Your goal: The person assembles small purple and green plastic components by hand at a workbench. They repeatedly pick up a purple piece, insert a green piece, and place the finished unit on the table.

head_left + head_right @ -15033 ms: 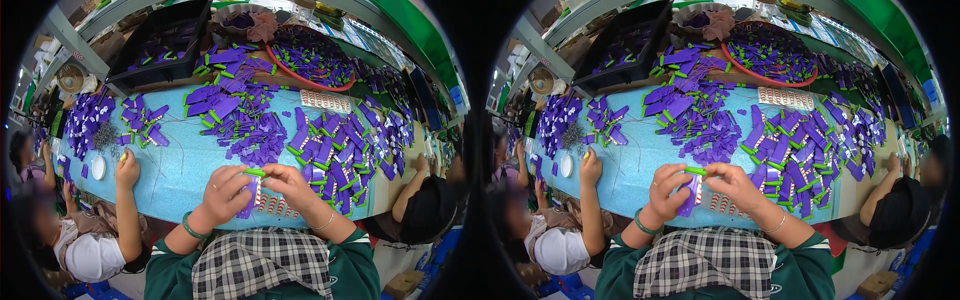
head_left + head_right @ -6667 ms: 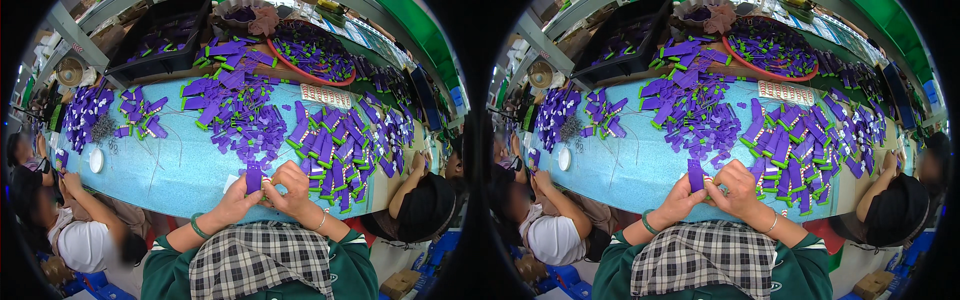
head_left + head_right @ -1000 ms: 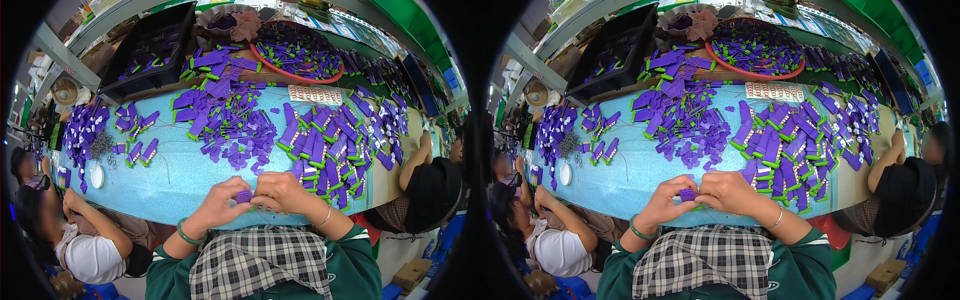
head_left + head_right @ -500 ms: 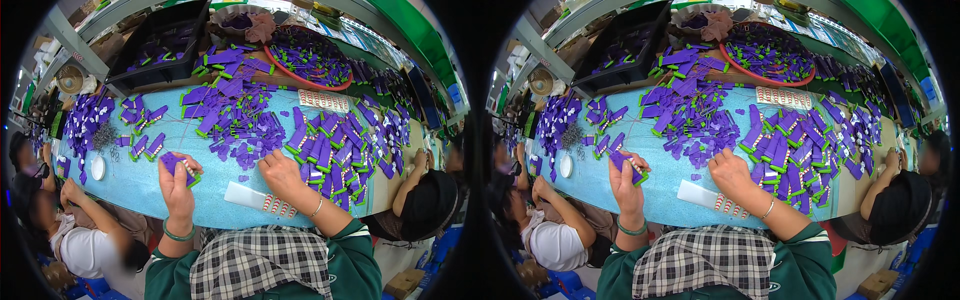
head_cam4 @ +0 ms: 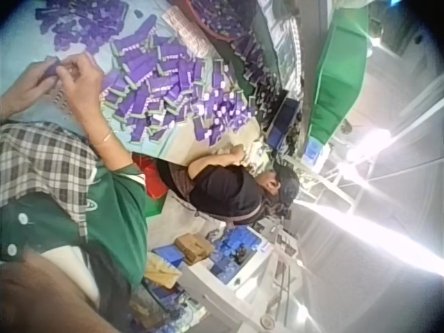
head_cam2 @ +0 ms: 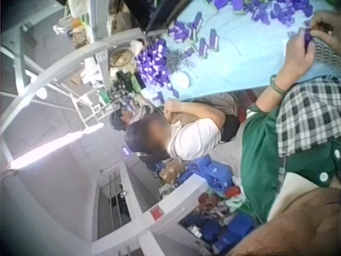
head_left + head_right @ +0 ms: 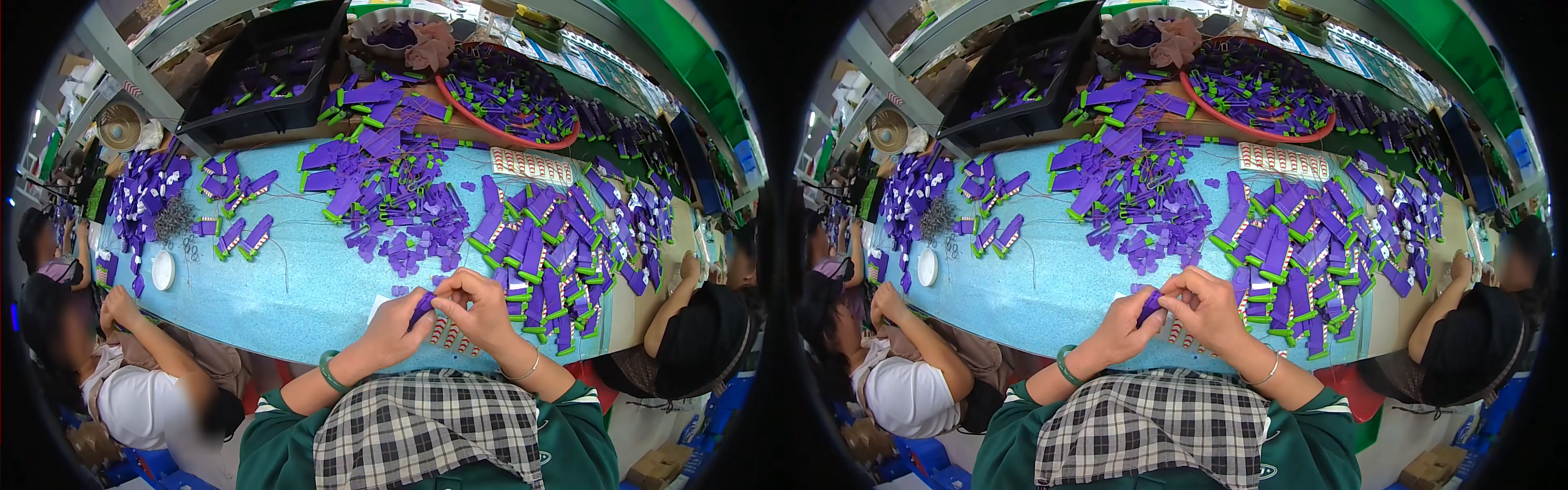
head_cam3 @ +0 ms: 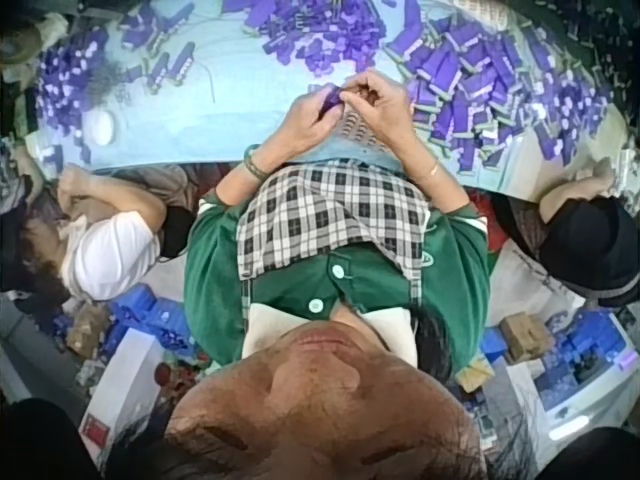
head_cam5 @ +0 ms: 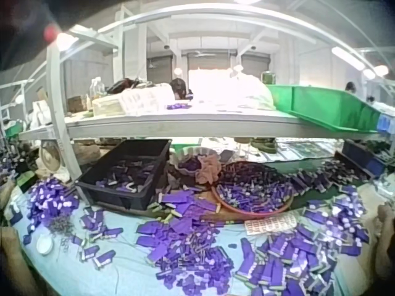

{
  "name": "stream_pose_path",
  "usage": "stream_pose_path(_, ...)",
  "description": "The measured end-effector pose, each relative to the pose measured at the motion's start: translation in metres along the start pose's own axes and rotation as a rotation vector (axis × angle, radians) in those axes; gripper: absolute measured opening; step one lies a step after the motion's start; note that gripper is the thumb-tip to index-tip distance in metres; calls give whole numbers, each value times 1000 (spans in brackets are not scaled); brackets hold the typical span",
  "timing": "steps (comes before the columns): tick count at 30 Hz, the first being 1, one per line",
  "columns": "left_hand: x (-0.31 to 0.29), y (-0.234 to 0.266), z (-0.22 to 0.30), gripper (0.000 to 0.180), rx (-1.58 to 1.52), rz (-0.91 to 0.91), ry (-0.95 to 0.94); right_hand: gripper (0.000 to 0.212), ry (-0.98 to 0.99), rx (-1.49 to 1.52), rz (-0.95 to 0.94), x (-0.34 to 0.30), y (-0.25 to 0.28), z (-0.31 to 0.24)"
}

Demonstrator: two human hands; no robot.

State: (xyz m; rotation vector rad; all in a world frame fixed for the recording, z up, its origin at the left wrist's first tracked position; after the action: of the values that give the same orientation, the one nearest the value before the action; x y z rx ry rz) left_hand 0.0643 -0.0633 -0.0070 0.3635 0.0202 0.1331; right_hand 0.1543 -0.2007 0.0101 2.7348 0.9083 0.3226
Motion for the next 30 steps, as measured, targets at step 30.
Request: stream_pose_path(30,102,129,-52,32,753,433,33,24,195,-1044,169,34,122,-18)
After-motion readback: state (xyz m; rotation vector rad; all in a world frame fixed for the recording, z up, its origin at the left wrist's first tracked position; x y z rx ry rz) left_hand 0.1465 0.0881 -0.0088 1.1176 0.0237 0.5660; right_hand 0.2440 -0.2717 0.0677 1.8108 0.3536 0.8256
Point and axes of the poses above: each hand's wrist, its own x-axis towards the middle knuckle, its own y-axis out of the back of the hand, z = x × y, the point moved 2 cm from there along x, towards the middle knuckle, and after that the axes turned 5 degrees about z, right-handed, at the moved point
